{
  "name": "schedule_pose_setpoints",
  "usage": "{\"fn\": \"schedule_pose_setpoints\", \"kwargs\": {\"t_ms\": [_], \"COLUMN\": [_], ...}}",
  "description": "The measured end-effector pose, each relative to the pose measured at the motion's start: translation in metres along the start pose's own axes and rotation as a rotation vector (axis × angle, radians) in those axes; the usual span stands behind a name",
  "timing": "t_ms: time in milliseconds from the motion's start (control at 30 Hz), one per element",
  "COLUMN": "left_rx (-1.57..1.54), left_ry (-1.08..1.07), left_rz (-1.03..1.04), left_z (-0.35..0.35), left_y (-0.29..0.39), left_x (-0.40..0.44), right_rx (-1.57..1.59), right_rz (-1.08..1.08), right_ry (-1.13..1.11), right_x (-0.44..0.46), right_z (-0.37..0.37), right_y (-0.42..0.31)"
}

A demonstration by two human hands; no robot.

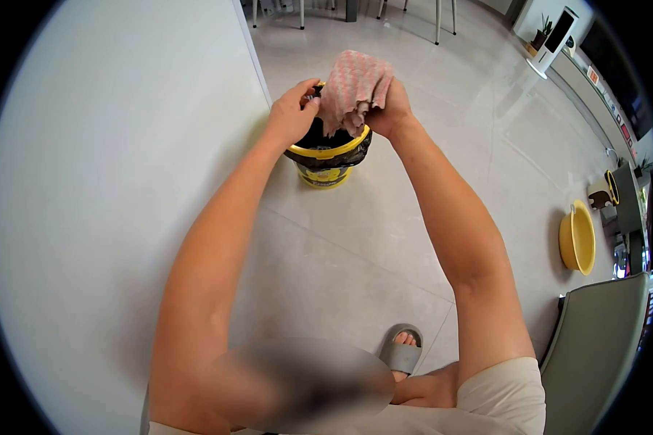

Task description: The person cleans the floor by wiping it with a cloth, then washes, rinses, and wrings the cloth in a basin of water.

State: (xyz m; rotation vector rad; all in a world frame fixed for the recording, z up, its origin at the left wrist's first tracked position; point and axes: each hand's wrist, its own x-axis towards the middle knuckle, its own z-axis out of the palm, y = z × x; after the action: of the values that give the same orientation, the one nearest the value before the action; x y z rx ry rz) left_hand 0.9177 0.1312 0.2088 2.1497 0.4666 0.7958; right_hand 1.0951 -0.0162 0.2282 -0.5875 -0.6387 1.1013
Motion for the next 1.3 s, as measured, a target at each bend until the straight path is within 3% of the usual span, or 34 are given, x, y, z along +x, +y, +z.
{"fn": "schedule_pose_setpoints", "kwargs": {"t_ms": [33,67,133,233,300,467,500,600,667,700,733,767,833,933,1067,1167,1300], "left_rx": [-0.042,-0.079,-0.028,-0.070,-0.109,0.001,-0.015,-0.059,-0.064,-0.035,-0.006,0.025,0.060,0.128,0.209,0.330,0.271], "left_ry": [0.012,0.017,0.010,0.016,0.018,-0.256,-0.246,-0.203,-0.161,-0.109,-0.055,-0.003,0.057,0.075,-0.002,-0.056,-0.135], "left_rz": [-0.049,-0.059,-0.065,-0.079,-0.079,-0.099,-0.116,-0.204,-0.309,-0.312,-0.318,-0.324,-0.306,-0.242,-0.140,0.032,0.097], "left_z": [-0.002,-0.007,-0.020,-0.039,-0.053,-0.083,-0.083,-0.068,-0.069,-0.068,-0.066,-0.066,-0.070,-0.076,-0.078,-0.066,-0.027], "left_y": [-0.007,-0.012,-0.024,-0.038,-0.047,-0.119,-0.145,-0.206,-0.227,-0.240,-0.254,-0.262,-0.263,-0.271,-0.273,-0.257,-0.230], "left_x": [0.000,-0.002,-0.016,-0.050,-0.087,-0.190,-0.213,-0.278,-0.312,-0.327,-0.343,-0.356,-0.372,-0.388,-0.404,-0.400,-0.397], "right_rx": [0.015,0.067,0.107,0.112,-0.222,-1.046,-1.092,-0.897,-0.297,-0.959,-1.144,-1.142,-1.576,-1.979,-2.026,-2.148,-2.158], "right_rz": [0.006,0.057,0.012,-0.005,0.031,0.016,0.164,0.654,0.507,0.457,0.559,0.439,0.397,0.087,0.274,0.302,0.241], "right_ry": [-0.184,0.027,0.119,0.284,0.207,0.178,0.189,0.324,0.581,0.633,0.617,0.536,0.331,0.062,0.169,0.204,0.336], "right_x": [0.001,-0.010,-0.018,-0.058,-0.081,-0.167,-0.195,-0.280,-0.315,-0.339,-0.319,-0.327,-0.322,-0.326,-0.308,-0.285,-0.259], "right_z": [-0.012,0.006,-0.008,0.070,0.079,0.082,0.071,0.041,0.054,0.042,0.093,0.093,0.107,0.094,0.107,0.062,0.016], "right_y": [0.004,0.002,0.014,0.016,0.031,0.114,0.141,0.219,0.289,0.337,0.339,0.373,0.408,0.448,0.461,0.446,0.399]}}
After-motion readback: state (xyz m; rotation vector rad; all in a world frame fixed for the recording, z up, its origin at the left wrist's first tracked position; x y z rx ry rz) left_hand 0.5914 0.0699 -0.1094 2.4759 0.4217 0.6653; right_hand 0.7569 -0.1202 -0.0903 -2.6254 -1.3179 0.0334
